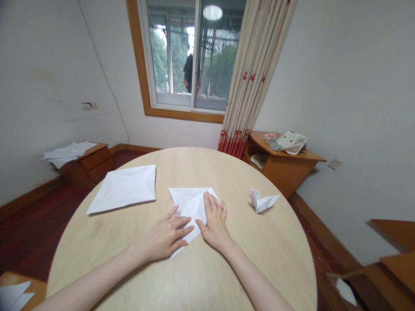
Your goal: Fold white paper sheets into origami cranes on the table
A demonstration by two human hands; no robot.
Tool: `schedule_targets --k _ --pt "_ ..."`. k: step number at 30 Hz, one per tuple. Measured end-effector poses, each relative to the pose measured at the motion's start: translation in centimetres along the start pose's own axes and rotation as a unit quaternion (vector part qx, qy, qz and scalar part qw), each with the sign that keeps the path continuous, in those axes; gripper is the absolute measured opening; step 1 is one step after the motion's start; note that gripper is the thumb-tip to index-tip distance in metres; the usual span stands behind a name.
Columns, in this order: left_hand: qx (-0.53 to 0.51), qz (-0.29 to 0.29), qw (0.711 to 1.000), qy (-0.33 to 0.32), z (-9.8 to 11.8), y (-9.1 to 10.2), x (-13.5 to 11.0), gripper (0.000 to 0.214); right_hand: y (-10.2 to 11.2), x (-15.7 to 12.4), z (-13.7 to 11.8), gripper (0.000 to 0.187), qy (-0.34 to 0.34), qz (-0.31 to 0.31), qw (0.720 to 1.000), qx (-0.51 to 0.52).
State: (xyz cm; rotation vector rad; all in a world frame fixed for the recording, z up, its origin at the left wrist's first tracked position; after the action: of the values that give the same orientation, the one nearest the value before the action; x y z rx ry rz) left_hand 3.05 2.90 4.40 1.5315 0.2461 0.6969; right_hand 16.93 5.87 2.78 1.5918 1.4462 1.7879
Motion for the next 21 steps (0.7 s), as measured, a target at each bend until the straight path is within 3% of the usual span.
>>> schedule_targets --k 21 --pt "-0.015 0.001 1.000 0.023 -0.09 0.77 0.33 0.029 0.31 0.16 -0.25 0.075 0.016 0.003 1.000 -0.025"
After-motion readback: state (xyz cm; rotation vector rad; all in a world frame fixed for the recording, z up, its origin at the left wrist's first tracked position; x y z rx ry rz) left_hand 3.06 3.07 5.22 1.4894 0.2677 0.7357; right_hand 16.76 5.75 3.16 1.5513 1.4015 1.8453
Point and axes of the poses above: each hand's wrist, its own x-axis towards the middle knuckle, its own y-axis out of the back of the hand, z = x × y, the point moved 7 cm from there along x, towards the middle knuckle, and after that the axes turned 3 degrees about y, right-handed, at the moved point
